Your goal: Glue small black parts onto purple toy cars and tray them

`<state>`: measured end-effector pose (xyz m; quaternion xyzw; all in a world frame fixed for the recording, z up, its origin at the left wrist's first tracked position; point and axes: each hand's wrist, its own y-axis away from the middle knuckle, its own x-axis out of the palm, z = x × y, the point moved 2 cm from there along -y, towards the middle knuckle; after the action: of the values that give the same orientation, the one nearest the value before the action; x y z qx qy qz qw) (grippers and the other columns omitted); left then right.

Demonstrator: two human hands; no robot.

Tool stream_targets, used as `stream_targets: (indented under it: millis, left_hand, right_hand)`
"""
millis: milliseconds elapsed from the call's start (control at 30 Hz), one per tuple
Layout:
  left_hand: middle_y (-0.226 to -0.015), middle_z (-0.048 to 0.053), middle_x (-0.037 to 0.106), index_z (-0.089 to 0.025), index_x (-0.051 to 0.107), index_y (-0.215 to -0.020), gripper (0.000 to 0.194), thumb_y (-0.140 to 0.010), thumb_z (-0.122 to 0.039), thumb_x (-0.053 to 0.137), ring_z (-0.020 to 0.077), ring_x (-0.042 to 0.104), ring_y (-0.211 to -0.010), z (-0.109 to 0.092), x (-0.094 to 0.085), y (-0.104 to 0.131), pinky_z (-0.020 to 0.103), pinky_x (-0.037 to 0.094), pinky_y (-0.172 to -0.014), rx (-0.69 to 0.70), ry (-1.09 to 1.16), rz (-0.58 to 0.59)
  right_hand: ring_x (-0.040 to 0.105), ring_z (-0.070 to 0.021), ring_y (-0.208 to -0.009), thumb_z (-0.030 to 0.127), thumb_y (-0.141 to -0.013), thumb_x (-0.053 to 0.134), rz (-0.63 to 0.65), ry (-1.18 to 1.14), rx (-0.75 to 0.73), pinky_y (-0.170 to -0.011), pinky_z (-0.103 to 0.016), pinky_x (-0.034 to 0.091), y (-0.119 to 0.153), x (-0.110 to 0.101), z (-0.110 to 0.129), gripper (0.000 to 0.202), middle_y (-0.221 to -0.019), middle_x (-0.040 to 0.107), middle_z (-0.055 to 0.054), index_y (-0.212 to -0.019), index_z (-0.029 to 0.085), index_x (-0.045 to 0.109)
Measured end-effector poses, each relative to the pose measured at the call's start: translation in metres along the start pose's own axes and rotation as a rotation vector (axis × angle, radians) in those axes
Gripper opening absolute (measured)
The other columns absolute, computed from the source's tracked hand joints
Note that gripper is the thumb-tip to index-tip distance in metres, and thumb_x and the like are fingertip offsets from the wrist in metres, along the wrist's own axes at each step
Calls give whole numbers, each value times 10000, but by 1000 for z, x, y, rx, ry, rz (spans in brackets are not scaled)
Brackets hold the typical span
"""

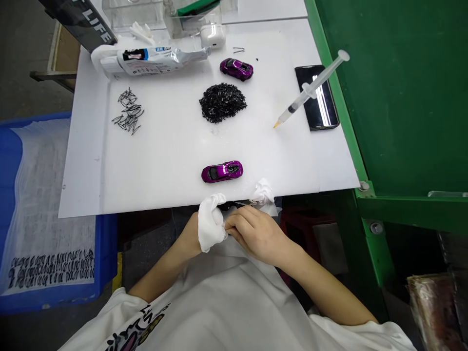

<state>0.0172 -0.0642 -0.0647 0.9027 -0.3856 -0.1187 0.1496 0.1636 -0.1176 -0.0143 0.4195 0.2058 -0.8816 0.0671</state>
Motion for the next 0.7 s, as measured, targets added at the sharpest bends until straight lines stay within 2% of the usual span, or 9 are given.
stream_targets:
  millis: [167,300,367,467,500,567,633,700]
  left_hand:
    - [-550,-31,487,-172,445,-553,151,-620,-179,580,104,463,-545,-17,-4,-1,218,413,-510,-25,35,46]
    - [-555,-28,507,-179,435,-544,138,-637,-163,535,110,467,-521,-20,-10,1,226,399,-495,-42,23,66]
    - [-609,-12,571,-177,516,-598,92,-685,-148,510,142,532,-574,-21,-16,7,247,427,-539,-37,-132,120]
    - [-801,42,674,-179,636,-892,200,-818,-166,451,224,625,-762,-29,-34,26,339,483,-694,14,-656,134]
    - [-882,62,688,-173,617,-1020,251,-855,-180,429,236,636,-814,-35,-41,33,363,489,-735,45,-795,100]
    - [-992,53,688,-182,570,-1130,288,-892,-178,408,203,645,-859,-51,-54,43,335,501,-759,154,-878,33]
    - [-962,-3,694,-207,588,-1057,232,-890,-149,438,136,645,-843,-69,-63,42,249,499,-755,338,-811,-47]
    - [-947,-16,686,-205,588,-1001,178,-867,-129,498,116,630,-858,-85,-66,31,221,487,-782,531,-782,-178]
  right_hand:
    - [538,-133,-687,68,-823,511,-6,63,28,-524,-227,474,5,-1,-2,89,-746,586,-54,-845,154,500]
    - [572,-135,-723,85,-834,503,-26,35,86,-576,-236,501,11,-17,-10,90,-760,587,-47,-854,172,504]
    - [580,-136,-738,83,-826,515,-69,-86,148,-620,-256,509,14,-31,-16,111,-772,587,-38,-865,187,522]
    - [576,-150,-735,58,-795,541,-218,-301,194,-645,-301,501,10,-53,-22,173,-771,581,-28,-876,209,565]
    - [573,-155,-734,52,-786,551,-278,-337,197,-649,-314,495,6,-59,-23,188,-767,581,-26,-872,217,580]
    - [570,-159,-736,59,-777,574,-367,-362,212,-656,-324,485,-7,-67,-27,191,-755,584,-18,-850,233,605]
    - [572,-144,-709,105,-786,594,-371,-416,256,-620,-305,494,-25,-69,-34,139,-754,586,-7,-817,239,614]
    - [568,-115,-639,180,-799,607,-300,-547,324,-543,-271,511,-45,-64,-41,41,-766,587,0,-798,221,611]
